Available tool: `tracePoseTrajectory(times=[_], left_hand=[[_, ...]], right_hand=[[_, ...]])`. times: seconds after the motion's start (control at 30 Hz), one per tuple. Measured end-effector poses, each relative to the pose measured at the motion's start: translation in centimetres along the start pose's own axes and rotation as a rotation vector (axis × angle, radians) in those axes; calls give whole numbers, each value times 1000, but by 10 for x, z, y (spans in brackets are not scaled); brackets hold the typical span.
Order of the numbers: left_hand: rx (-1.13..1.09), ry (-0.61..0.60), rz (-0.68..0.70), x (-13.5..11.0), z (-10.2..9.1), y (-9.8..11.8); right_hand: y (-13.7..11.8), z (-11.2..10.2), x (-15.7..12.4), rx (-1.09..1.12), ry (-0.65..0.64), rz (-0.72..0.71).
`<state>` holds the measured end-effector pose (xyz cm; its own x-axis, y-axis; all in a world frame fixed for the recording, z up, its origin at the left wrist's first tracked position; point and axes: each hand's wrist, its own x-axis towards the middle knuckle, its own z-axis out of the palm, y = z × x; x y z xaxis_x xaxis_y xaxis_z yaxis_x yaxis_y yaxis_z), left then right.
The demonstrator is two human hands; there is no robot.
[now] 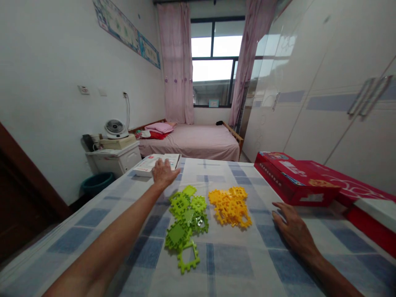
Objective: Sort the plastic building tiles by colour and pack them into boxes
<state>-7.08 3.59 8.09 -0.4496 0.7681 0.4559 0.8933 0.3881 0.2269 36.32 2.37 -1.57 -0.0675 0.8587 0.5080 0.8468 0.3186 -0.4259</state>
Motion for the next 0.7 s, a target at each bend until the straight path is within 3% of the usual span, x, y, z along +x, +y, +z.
tracePoseTrajectory(times=[0.13,0.33,0.7], left_hand=[[29,-167,-151,24,19,-28],[32,-219,-216,30,35,-21],[2,-114,-206,30,51,-13]], right_hand=[[4,0,2,-8,-34,43],[12,2,2,-5,-91,31],[11,3,1,-17,-131,30]])
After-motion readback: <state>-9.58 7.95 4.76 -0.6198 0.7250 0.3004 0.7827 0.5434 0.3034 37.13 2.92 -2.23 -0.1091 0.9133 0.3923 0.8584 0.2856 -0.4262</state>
